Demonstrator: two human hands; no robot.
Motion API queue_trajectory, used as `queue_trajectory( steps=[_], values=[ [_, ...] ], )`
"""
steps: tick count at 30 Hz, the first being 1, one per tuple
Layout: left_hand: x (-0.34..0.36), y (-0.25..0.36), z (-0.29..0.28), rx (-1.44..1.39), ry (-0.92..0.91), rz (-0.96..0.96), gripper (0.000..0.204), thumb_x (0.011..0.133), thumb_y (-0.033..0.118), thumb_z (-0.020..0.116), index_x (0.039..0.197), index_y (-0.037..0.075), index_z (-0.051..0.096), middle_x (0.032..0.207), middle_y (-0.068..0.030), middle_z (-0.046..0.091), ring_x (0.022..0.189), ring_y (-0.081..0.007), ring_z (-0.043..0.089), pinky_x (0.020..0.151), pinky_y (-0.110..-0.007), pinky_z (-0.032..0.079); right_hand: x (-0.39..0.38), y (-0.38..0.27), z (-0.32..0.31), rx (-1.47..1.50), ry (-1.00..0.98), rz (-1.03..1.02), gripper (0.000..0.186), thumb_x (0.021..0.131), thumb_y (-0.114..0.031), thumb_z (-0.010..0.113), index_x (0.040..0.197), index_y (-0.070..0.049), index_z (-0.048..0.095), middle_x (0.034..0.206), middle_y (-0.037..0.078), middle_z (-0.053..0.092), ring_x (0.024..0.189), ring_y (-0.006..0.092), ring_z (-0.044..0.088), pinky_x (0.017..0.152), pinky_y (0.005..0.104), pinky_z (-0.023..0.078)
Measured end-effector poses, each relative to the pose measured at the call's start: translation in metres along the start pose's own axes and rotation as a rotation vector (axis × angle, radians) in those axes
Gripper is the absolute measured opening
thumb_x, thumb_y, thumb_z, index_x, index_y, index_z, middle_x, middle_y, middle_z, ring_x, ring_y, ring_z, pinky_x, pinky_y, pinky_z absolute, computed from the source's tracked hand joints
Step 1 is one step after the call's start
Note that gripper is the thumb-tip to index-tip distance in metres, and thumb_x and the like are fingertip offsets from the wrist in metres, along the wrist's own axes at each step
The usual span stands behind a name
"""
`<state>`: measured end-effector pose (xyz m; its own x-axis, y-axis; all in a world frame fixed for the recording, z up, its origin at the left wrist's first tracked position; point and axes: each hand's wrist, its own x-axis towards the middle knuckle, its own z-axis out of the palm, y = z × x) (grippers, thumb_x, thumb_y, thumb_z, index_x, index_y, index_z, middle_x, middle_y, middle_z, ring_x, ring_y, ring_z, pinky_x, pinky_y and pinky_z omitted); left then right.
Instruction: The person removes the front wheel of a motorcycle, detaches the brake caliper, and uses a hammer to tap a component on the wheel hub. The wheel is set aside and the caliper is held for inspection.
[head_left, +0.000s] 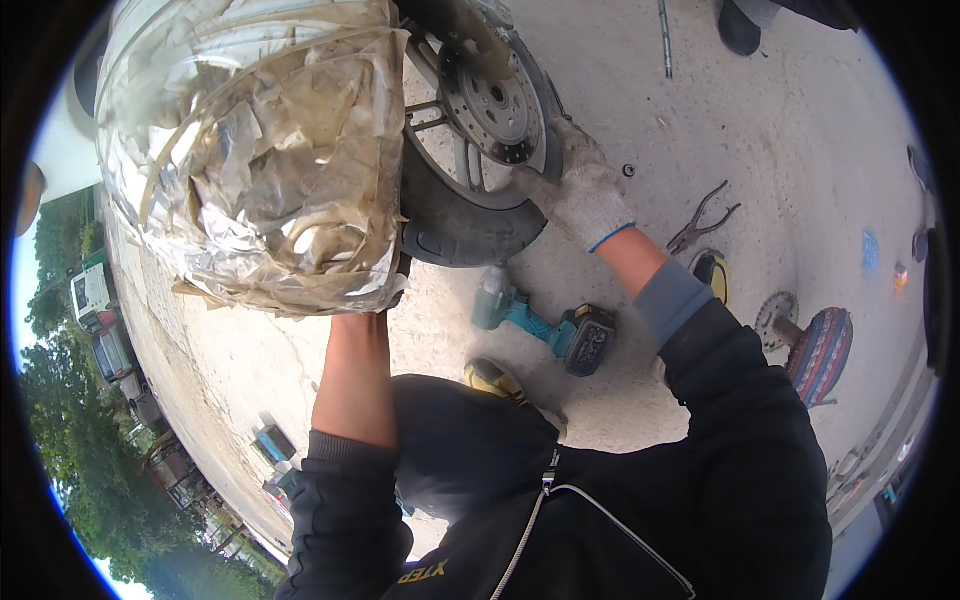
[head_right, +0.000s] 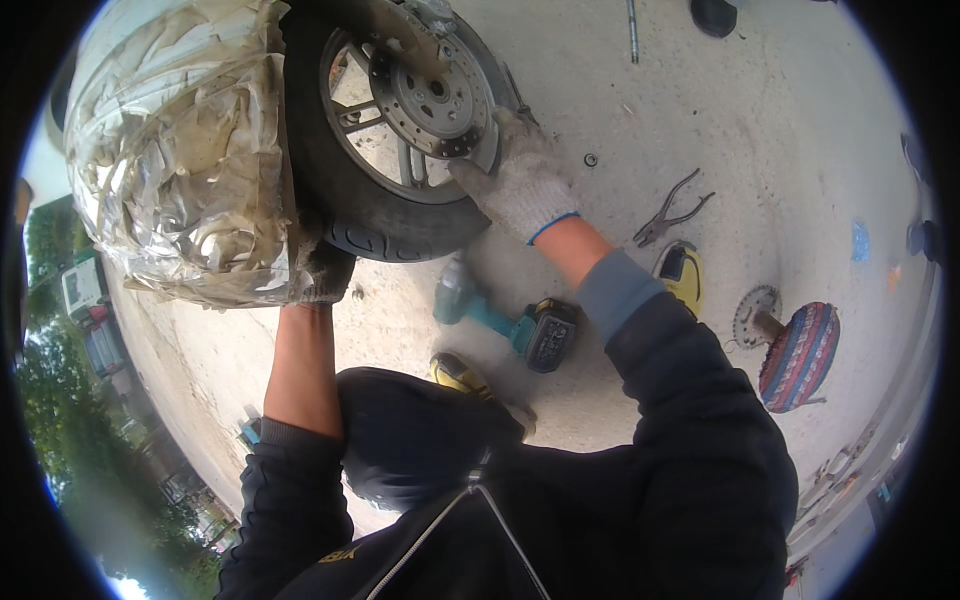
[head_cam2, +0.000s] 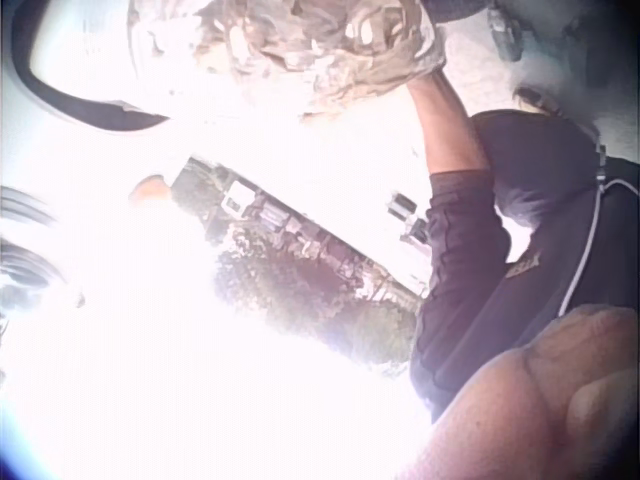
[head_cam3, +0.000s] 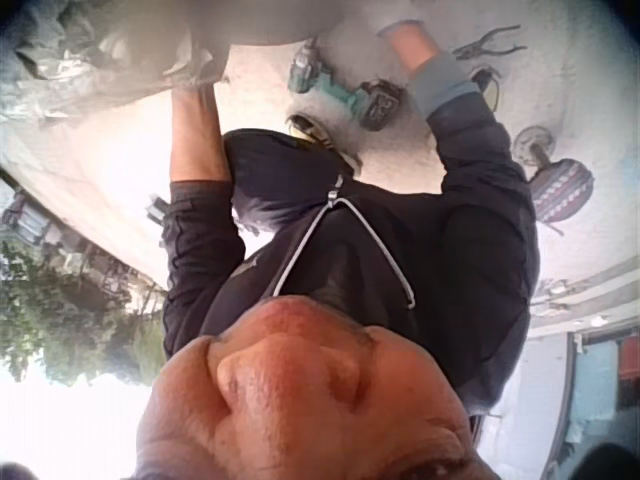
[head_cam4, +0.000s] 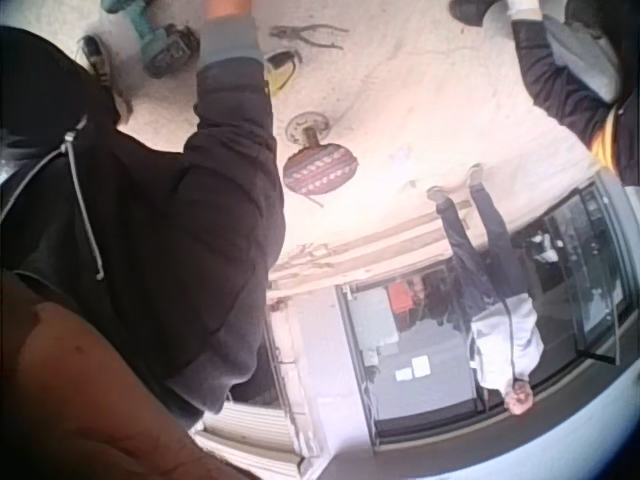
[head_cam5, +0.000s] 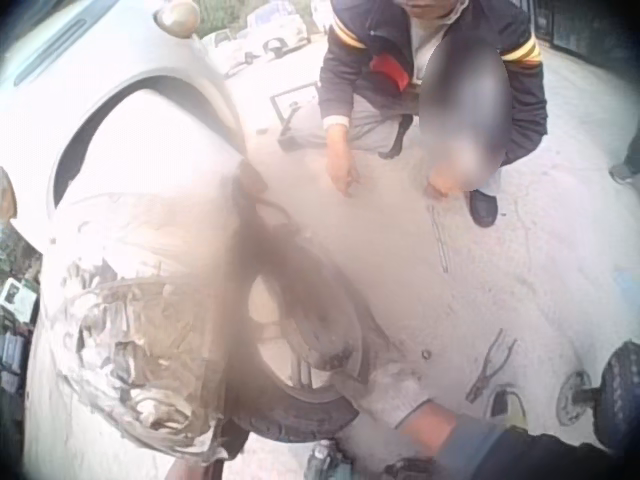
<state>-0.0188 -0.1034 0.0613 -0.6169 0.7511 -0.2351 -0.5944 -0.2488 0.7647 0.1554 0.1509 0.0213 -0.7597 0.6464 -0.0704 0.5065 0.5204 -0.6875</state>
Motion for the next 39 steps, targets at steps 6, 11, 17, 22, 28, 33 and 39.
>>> queue_trajectory(
  steps=[6,11,17,22,28,33,39],
  values=[
    [0.0,-0.012,0.062,0.224,0.321,0.03,0.071,0.101,0.039,0.075,0.161,0.012,0.047,0.161,-0.0055,0.053,0.146,-0.0271,0.051,0.127,-0.046,0.039,-0.03,-0.049,-0.016,0.461,0.006,0.016,0.083,0.095,-0.054,0.075,0.158,-0.007,0.051,0.15,0.022,0.062,0.136,0.0387,0.063,0.118,0.0434,0.049],
    [-0.01,0.003,0.129,0.217,0.238,0.024,0.075,0.105,0.05,0.068,0.162,0.009,0.045,0.159,-0.0111,0.055,0.145,-0.0293,0.053,0.126,-0.047,0.04,-0.046,-0.067,-0.036,0.493,0.018,-0.15,0.085,0.094,-0.056,0.08,0.158,-0.008,0.052,0.158,0.021,0.056,0.148,0.0356,0.053,0.122,0.046,0.046],
    [-0.016,0.005,0.156,0.294,0.249,0.065,0.076,0.105,0.052,0.067,0.162,0.007,0.045,0.161,-0.0128,0.053,0.146,-0.0289,0.052,0.125,-0.047,0.039,-0.083,-0.081,-0.071,0.222,0.144,-0.421,0.128,0.066,-0.052,0.1,0.166,-0.006,0.034,0.159,0.026,0.05,0.145,0.0452,0.053,0.119,0.0535,0.048],
    [-0.017,-0.002,0.153,0.319,0.239,0.033,0.077,0.106,0.051,0.068,0.162,0.005,0.044,0.16,-0.0128,0.054,0.146,-0.0282,0.052,0.126,-0.045,0.037,-0.09,-0.084,-0.057,0.183,0.239,-0.291,0.115,0.068,-0.029,0.096,0.164,-0.006,0.037,0.154,0.026,0.053,0.142,0.0464,0.054,0.116,0.0536,0.051],
    [-0.012,-0.006,0.149,0.378,0.219,0.088,0.077,0.106,0.056,0.065,0.163,0.01,0.044,0.16,-0.0101,0.054,0.146,-0.0274,0.051,0.126,-0.047,0.037,-0.076,-0.078,-0.075,0.294,0.21,-0.327,0.097,0.07,-0.021,0.089,0.156,-0.006,0.046,0.141,0.023,0.062,0.127,0.0431,0.065,0.109,0.0506,0.055],
    [-0.004,-0.009,0.147,0.293,0.18,0.13,0.083,0.102,0.064,0.065,0.164,0.013,0.043,0.163,-0.0076,0.051,0.148,-0.0273,0.049,0.126,-0.049,0.036,-0.057,-0.081,-0.107,0.292,0.084,-0.3,0.092,0.07,-0.023,0.088,0.151,-0.005,0.051,0.127,0.021,0.07,0.117,0.0408,0.071,0.102,0.049,0.059],
    [0.018,-0.006,0.145,0.059,0.073,0.12,0.083,0.101,0.063,0.066,0.164,0.014,0.042,0.163,-0.0072,0.051,0.146,-0.0298,0.049,0.125,-0.051,0.038,-0.048,-0.09,-0.115,0.253,0.109,-0.331,0.083,0.071,-0.028,0.086,0.141,0.002,0.052,0.116,0.026,0.071,0.107,0.0411,0.074,0.094,0.0508,0.062]
  ],
)
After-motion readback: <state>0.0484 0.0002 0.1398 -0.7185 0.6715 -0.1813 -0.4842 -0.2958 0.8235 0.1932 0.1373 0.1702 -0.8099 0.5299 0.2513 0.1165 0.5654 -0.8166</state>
